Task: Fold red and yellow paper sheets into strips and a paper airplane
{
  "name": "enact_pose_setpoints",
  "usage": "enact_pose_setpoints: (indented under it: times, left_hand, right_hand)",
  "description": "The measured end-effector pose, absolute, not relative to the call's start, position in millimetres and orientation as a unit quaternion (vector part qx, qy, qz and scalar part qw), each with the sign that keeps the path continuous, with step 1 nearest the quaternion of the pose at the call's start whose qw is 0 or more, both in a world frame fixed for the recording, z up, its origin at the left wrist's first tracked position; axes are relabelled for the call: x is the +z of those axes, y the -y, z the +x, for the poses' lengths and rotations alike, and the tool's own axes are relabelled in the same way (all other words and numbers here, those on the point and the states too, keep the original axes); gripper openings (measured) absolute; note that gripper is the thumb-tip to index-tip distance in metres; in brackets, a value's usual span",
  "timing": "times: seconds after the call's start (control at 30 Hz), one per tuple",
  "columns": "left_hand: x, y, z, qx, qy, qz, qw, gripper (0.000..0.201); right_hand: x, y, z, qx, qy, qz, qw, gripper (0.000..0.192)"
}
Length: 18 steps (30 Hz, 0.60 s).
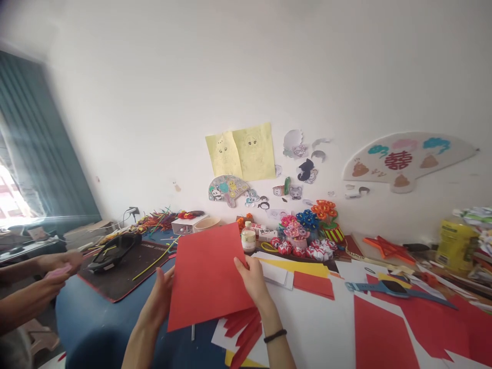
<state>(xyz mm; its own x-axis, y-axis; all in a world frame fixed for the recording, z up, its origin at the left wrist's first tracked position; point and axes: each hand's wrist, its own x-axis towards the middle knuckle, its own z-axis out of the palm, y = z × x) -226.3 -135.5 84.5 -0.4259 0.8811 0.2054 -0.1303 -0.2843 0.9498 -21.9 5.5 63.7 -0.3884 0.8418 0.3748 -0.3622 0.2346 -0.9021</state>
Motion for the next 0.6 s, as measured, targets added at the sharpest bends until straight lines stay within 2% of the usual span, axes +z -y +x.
enact_pose_setpoints:
  times: [0.17,0.33,0.6]
  left_hand:
    - [95.0,132.4,-229.8,0.623,-0.552,0.422,0.359,0.052]
    - [90.8,133.7,-229.7,0.62,-0.556,0.457,0.313,0.045]
    - [71.4,121.1,-238.8,0.764,-0.535,0.321,0.163,0.051]
  right_hand:
    - [66.4,-9.2,-17.3,0.626,0.605,-0.136,0.473,0.041]
    - [67.2,-10.4,-15.9,0.678,0.569,-0.118,0.45,0.046]
    - [66.1,-10.6,-8.8,0.773,0.451,-0.105,0.434,0.048]
